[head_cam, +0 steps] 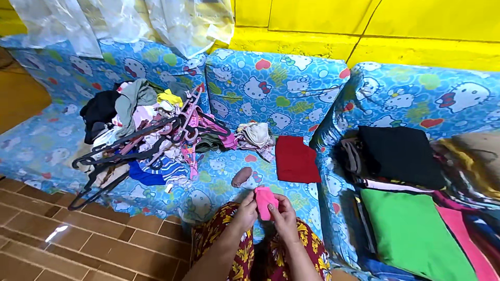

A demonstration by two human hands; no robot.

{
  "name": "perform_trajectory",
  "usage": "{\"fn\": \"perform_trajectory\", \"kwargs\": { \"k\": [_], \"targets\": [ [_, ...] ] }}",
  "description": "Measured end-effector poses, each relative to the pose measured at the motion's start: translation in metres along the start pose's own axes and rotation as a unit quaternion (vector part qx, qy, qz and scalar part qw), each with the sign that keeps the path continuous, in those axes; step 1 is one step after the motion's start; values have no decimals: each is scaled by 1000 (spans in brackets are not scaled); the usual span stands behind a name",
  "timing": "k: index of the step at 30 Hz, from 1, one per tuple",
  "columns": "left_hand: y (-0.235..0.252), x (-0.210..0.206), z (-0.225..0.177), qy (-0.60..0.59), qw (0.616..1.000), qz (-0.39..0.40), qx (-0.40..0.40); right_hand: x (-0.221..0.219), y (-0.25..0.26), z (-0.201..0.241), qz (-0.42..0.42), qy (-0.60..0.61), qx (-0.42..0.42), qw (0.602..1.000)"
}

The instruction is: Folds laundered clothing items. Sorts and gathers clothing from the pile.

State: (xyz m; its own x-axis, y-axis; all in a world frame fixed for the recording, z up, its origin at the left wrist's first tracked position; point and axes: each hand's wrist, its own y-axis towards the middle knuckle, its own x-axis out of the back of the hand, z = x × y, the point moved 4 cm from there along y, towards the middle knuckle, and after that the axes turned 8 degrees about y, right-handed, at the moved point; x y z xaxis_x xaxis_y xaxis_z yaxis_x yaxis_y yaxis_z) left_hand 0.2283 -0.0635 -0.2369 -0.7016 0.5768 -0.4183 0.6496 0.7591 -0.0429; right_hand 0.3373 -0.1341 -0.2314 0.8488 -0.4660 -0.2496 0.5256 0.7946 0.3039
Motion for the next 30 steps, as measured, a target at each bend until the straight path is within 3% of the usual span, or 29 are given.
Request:
{"fn": "perform_trajectory", "kwargs": {
  "k": [6,12,14,17,19,24,27,30],
  "targets": [
    [-4,-3,1,13,997,70,1,1,4,-5,23,-91,1,996],
    [-11,-1,6,0,995,-72,73,-9,12,-12,-14,-212,-7,977],
    [-10,-3,5,-32,988,-130,71,-16,8,-8,-40,-285,72,955],
    [-2,8,4,-153,968,-199,31,-36,-13,-2,-25,-419,223,880],
    [0,17,0,-175,959,-220,11,-51,-26,-10,-22,-473,241,847],
    [2,12,-1,-237,965,-105,-29,-46,-13,-18,-47,-474,149,867],
    [5,14,2,-270,954,-127,-1,-43,-10,-13,-46,-468,144,871],
    [3,9,1,-269,944,-186,53,-38,-7,-5,-50,-398,122,908]
  ]
}}
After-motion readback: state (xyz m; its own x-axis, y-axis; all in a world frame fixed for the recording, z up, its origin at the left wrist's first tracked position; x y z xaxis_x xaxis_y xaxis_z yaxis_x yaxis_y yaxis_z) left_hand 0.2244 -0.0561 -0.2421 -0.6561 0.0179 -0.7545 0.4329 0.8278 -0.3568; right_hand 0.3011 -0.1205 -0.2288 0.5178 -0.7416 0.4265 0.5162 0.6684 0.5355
